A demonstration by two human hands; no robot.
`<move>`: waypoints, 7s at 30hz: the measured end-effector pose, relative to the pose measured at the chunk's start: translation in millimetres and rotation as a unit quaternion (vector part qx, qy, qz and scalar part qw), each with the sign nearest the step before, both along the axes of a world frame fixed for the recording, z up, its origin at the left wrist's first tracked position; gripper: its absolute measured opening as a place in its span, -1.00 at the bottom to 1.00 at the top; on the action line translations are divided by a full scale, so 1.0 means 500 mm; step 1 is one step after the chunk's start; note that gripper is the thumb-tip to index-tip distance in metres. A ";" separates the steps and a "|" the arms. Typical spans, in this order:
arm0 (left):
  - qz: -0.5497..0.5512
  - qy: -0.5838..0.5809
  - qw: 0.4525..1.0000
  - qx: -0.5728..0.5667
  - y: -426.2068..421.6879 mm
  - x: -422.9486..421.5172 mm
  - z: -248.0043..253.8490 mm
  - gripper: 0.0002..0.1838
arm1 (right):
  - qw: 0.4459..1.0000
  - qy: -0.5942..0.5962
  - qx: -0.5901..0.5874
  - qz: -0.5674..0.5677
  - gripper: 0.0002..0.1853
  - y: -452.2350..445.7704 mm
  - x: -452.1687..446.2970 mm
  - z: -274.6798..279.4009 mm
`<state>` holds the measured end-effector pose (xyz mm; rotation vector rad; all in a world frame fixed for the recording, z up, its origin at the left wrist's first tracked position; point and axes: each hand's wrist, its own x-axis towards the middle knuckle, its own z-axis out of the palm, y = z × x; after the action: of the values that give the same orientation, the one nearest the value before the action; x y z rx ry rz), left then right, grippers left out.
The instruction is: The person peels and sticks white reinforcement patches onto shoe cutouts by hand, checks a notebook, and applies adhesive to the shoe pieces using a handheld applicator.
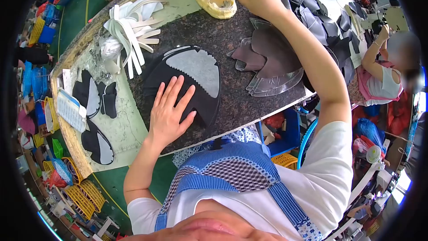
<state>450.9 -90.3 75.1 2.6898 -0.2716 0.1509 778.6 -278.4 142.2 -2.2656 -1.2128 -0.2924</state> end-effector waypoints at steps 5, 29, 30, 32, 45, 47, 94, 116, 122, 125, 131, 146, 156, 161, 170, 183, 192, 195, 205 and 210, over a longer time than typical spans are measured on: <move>-0.009 -0.001 1.000 0.013 0.010 0.045 -0.003 -0.29 | 0.988 -0.062 0.028 0.141 -0.77 0.022 0.041 -0.086; 0.041 -0.090 0.994 -0.056 -0.029 0.030 -0.039 -0.45 | 0.908 0.307 0.273 -0.080 -0.72 0.100 -0.233 -0.144; 0.043 -0.101 0.992 -0.065 -0.030 0.031 -0.045 -0.46 | 0.921 0.272 0.232 -0.154 -0.74 0.097 -0.221 -0.138; 0.050 -0.118 0.989 -0.071 -0.031 0.032 -0.049 -0.49 | 0.931 0.287 0.209 -0.084 -0.73 0.125 -0.253 -0.118; 0.045 -0.126 0.990 -0.032 0.005 -0.010 -0.054 -0.50 | 0.948 0.314 0.046 -0.033 -0.72 0.015 -0.241 -0.063; 0.036 -0.119 0.992 -0.019 0.005 -0.012 -0.052 -0.45 | 0.894 0.438 0.091 0.011 -0.84 -0.036 -0.363 -0.077; 0.048 -0.182 0.980 -0.062 0.142 -0.088 0.027 -0.67 | 0.751 0.582 0.274 -0.152 -0.70 -0.054 0.041 -0.151; 0.037 -0.113 0.993 0.020 0.017 -0.022 -0.039 -0.45 | 0.915 0.389 0.106 -0.009 -0.77 -0.022 -0.342 -0.089; 0.020 -0.102 0.988 0.115 0.012 -0.038 -0.052 -0.41 | 0.826 0.418 0.349 -0.147 -0.84 -0.083 -0.404 -0.122; 0.061 -0.106 0.984 0.130 -0.007 -0.045 -0.048 -0.42 | 0.848 0.465 0.236 -0.093 -0.79 -0.118 -0.485 -0.143; 0.126 -0.230 0.965 -0.026 -0.001 -0.064 -0.049 -0.67 | 0.828 0.489 0.273 -0.013 -0.78 -0.026 -0.426 -0.063; 0.051 -0.282 0.955 -0.071 0.094 0.012 0.037 -0.76 | 0.868 0.341 0.340 -0.122 -0.67 -0.068 -0.315 -0.011; 0.474 -0.010 0.879 -0.050 0.407 -0.134 0.075 -0.62 | 0.994 0.019 0.031 -0.104 -0.58 0.040 -0.005 -0.063; 0.305 -0.170 0.937 -0.028 0.222 -0.123 0.064 -0.62 | 0.922 0.264 0.186 -0.213 -0.68 0.022 0.031 -0.100; -0.001 -0.082 0.996 -0.023 -0.014 0.009 -0.050 -0.37 | 0.801 0.520 0.293 -0.043 -0.72 0.078 -0.259 -0.110; 0.040 -0.075 0.983 -0.165 0.035 -0.026 -0.038 -0.53 | 0.968 0.237 -0.043 -0.071 -0.56 0.128 -0.210 -0.045; 0.016 -0.127 0.992 -0.015 0.040 -0.026 -0.024 -0.58 | 0.774 0.525 0.344 -0.078 -0.82 -0.078 -0.452 -0.114; 0.021 -0.136 0.990 0.002 0.032 -0.037 -0.028 -0.56 | 0.855 0.415 0.288 -0.122 -0.80 -0.105 -0.441 -0.155; 0.107 -0.236 0.965 0.051 0.019 -0.060 -0.058 -0.65 | 0.939 0.253 0.201 0.119 -0.80 0.078 -0.432 -0.111; 0.117 -0.255 0.959 0.037 0.024 -0.060 -0.066 -0.62 | 0.959 0.223 0.122 0.128 -0.80 -0.037 -0.462 -0.119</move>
<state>420.7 -78.2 42.3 2.7063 -0.1074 0.9285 547.4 -297.0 82.6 -1.8068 -1.1370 0.1569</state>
